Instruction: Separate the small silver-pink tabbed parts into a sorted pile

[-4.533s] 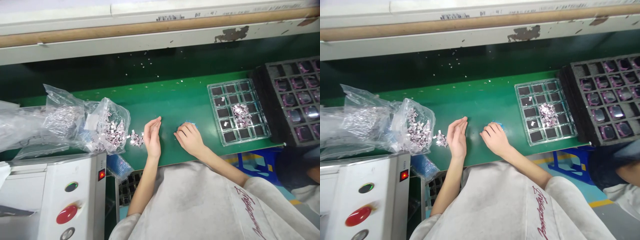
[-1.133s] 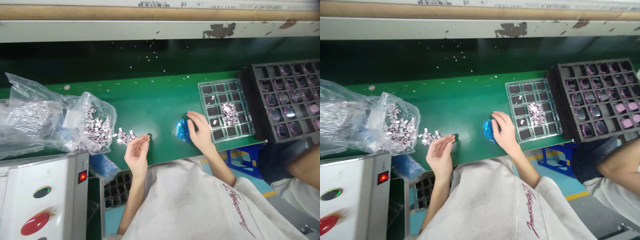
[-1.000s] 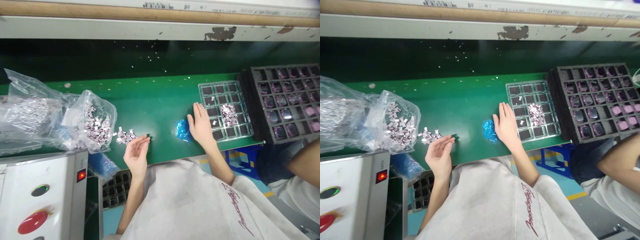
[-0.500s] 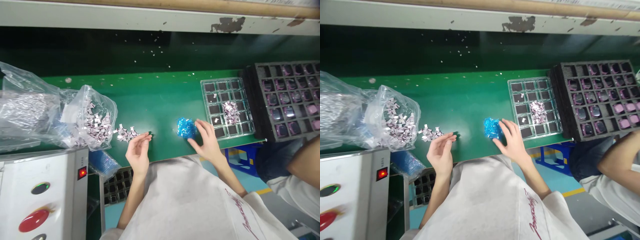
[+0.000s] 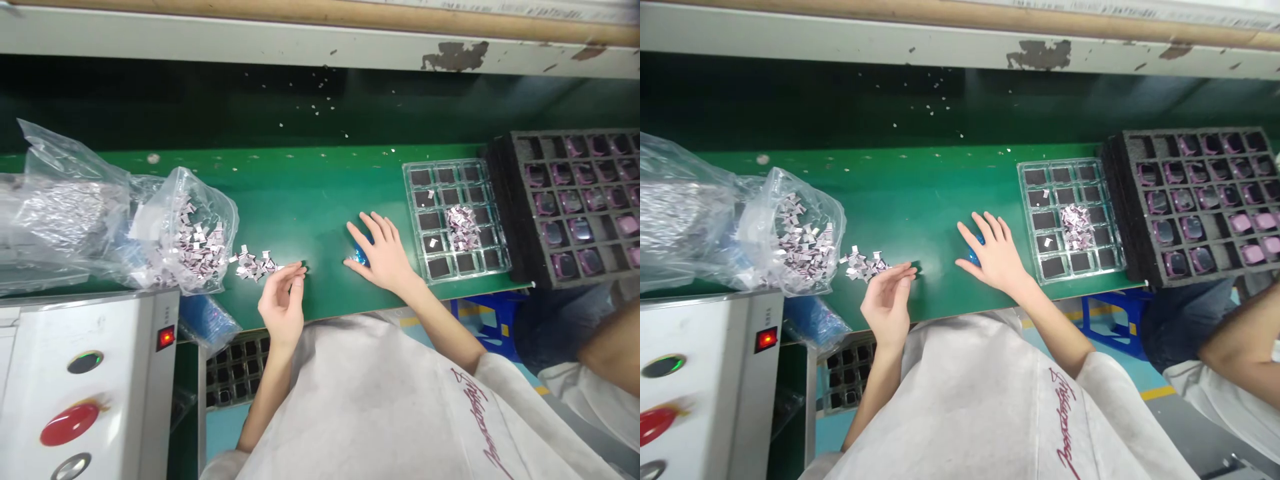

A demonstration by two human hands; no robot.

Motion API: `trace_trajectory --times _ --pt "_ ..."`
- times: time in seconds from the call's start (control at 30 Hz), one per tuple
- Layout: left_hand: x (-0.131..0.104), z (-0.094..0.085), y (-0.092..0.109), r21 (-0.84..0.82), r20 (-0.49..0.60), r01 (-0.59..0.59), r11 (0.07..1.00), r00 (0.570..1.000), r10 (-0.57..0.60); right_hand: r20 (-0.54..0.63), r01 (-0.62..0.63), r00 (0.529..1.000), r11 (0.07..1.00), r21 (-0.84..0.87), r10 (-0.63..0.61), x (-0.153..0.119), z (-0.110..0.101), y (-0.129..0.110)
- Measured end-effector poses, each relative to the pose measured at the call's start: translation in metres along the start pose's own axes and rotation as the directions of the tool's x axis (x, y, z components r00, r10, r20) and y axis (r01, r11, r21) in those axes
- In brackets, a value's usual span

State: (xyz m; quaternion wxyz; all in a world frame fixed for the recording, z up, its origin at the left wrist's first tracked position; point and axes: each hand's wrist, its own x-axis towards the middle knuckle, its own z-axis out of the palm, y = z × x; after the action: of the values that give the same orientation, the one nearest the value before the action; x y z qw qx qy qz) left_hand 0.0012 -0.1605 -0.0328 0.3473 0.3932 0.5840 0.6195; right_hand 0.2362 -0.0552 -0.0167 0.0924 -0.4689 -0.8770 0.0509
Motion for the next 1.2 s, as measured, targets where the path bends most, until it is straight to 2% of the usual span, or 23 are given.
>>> trace_trajectory --times 0.17,0.33,0.43,0.5,0.57,0.63,0.67,0.7,0.73,0.8,0.83,0.9,0.97,1.03,1.1,1.13,1.2 --pt "-0.002 -0.002 0.000 -0.012 -0.015 -0.009 1.000 1.000 0.009 -0.070 0.057 0.996 0.998 0.003 -0.057 0.018 0.003 0.006" --pt "-0.002 -0.005 0.002 -0.025 -0.037 0.004 1.000 0.999 -0.005 -0.221 0.137 0.970 0.975 0.173 -0.097 0.009 0.005 0.011" --pt "-0.003 -0.006 0.004 -0.042 -0.056 -0.007 0.999 0.998 0.005 -0.359 0.170 0.932 0.926 0.337 -0.041 0.003 0.004 0.012" --pt "-0.004 -0.008 0.006 -0.044 -0.064 -0.017 0.999 0.998 0.014 -0.433 0.149 0.897 0.863 0.483 0.087 0.004 0.004 0.010" --pt "-0.006 -0.011 0.008 -0.033 -0.078 -0.018 0.999 0.997 0.016 -0.450 0.081 0.832 0.733 0.676 0.323 0.007 0.003 0.010" --pt "-0.008 -0.015 0.009 -0.025 -0.108 -0.021 0.999 0.994 0.018 -0.372 0.053 0.745 0.508 0.860 0.553 0.013 0.002 0.014" --pt "-0.009 -0.018 0.009 -0.024 -0.129 -0.025 0.999 0.991 0.022 -0.301 0.057 0.729 0.383 0.922 0.615 0.016 0.001 0.018" --pt "-0.010 -0.021 0.009 -0.027 -0.152 -0.031 0.999 0.988 0.026 -0.227 0.061 0.738 0.273 0.960 0.635 0.019 0.000 0.021" --pt "-0.010 -0.024 0.009 -0.038 -0.178 -0.038 0.999 0.984 0.031 -0.158 0.049 0.768 0.190 0.981 0.621 0.021 -0.002 0.025" --pt "-0.013 -0.031 0.008 -0.065 -0.229 -0.050 0.997 0.973 0.034 -0.044 -0.017 0.832 0.105 0.994 0.553 0.024 -0.006 0.030" --pt "-0.014 -0.034 0.008 -0.072 -0.250 -0.052 0.996 0.968 0.033 -0.010 -0.049 0.849 0.098 0.994 0.529 0.025 -0.008 0.031" --pt "-0.016 -0.040 0.008 -0.063 -0.287 -0.050 0.997 0.958 0.030 0.005 -0.084 0.850 0.128 0.988 0.527 0.025 -0.010 0.028" --pt "-0.019 -0.045 0.008 -0.039 -0.322 -0.049 0.998 0.946 0.034 -0.056 -0.088 0.826 0.228 0.970 0.560 0.024 -0.009 0.021" --pt "-0.022 -0.049 0.009 -0.014 -0.362 -0.055 0.998 0.931 0.046 -0.144 -0.100 0.805 0.371 0.923 0.576 0.023 -0.009 0.016" --pt "-0.025 -0.052 0.010 0.030 -0.398 -0.056 0.998 0.915 0.064 -0.177 -0.121 0.818 0.465 0.877 0.547 0.022 -0.009 0.012" --pt "-0.026 -0.053 0.010 0.056 -0.413 -0.054 0.997 0.908 0.073 -0.168 -0.129 0.829 0.474 0.871 0.534 0.021 -0.009 0.011" --pt "-0.027 -0.055 0.010 0.094 -0.437 -0.055 0.994 0.895 0.090 -0.134 -0.128 0.833 0.424 0.897 0.537 0.021 -0.010 0.011"
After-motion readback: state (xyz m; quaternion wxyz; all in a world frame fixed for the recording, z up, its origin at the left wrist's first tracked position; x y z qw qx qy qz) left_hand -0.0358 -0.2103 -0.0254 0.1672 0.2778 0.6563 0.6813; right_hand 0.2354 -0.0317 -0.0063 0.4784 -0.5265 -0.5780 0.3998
